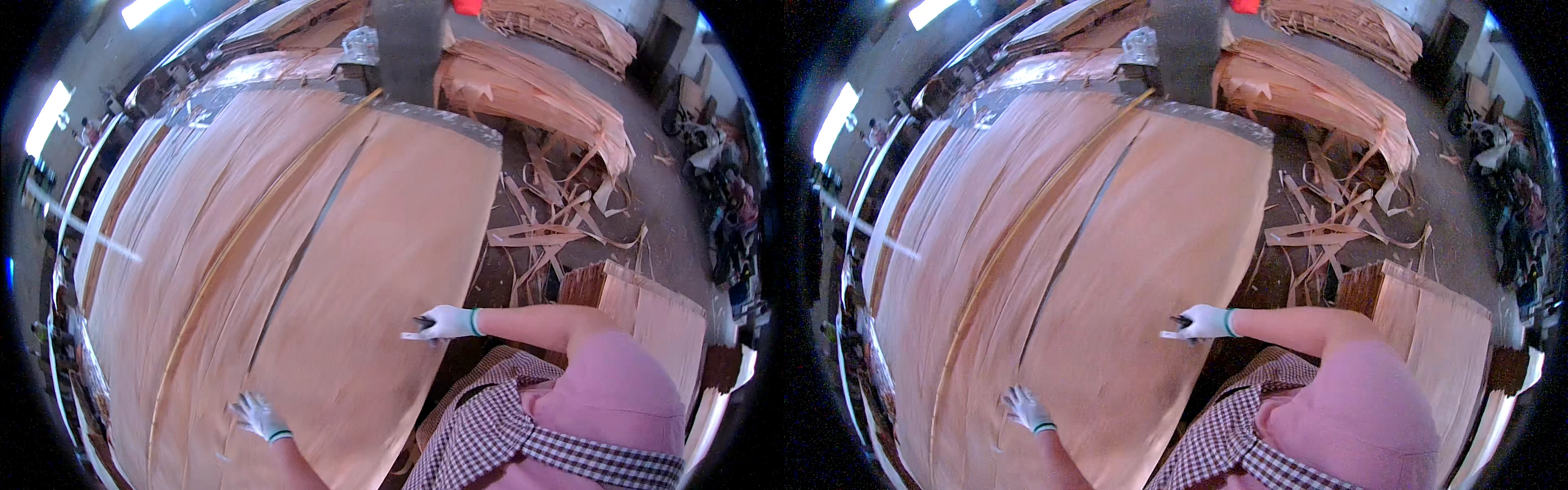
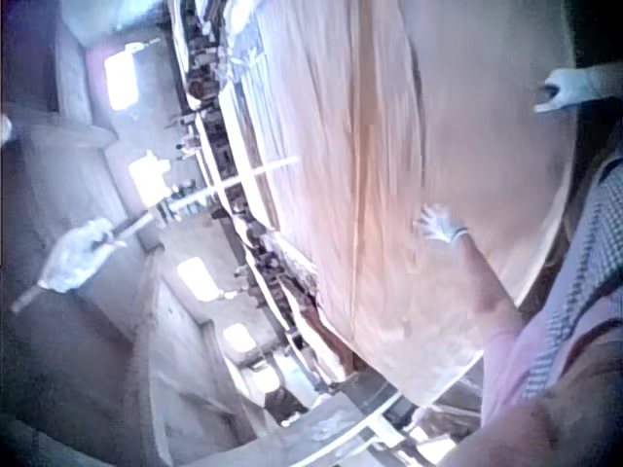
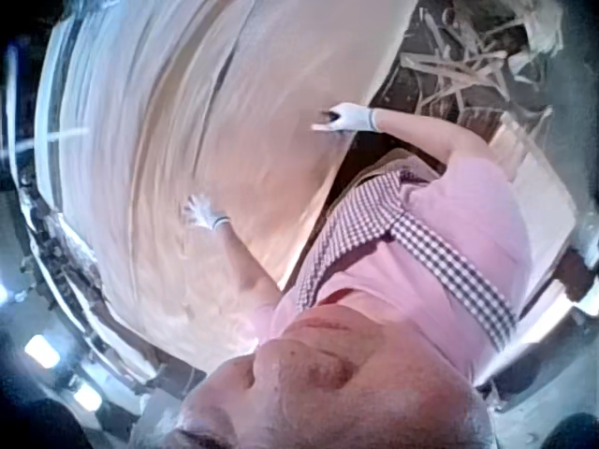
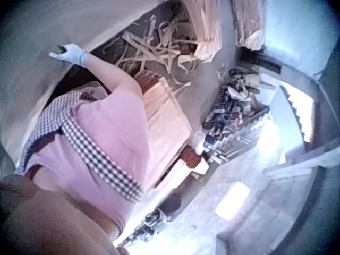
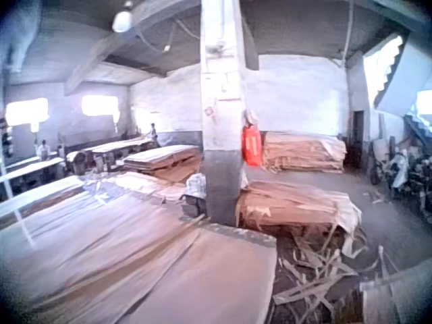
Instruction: The person organizes and tapes thin wood veneer sheets by hand, using a piece of tape to secure sections and moving sheets between stacks.
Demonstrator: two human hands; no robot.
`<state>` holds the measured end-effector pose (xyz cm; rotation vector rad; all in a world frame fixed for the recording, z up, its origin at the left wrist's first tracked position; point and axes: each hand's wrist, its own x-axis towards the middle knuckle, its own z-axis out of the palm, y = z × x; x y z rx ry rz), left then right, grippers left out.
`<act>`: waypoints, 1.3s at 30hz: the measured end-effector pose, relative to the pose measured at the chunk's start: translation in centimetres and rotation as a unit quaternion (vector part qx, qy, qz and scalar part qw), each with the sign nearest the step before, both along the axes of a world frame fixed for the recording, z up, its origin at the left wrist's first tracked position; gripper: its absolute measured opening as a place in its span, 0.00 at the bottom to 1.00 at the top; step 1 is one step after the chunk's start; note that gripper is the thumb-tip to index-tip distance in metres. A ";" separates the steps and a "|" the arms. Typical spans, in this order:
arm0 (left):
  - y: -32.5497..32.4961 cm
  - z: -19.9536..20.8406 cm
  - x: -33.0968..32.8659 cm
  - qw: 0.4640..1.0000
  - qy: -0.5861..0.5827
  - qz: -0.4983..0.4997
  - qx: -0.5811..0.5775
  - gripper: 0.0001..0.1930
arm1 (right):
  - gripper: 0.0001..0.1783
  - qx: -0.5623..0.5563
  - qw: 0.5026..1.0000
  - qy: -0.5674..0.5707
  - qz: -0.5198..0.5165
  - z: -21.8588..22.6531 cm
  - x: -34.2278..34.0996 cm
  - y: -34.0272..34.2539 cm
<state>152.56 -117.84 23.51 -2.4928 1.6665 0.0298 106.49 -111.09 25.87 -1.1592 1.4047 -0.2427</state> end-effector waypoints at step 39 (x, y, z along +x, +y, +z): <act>-23.4 2.6 -72.7 0.868 0.119 -0.434 -0.209 0.21 | 0.22 -0.125 0.950 0.188 -0.214 -4.0 -69.9 -13.9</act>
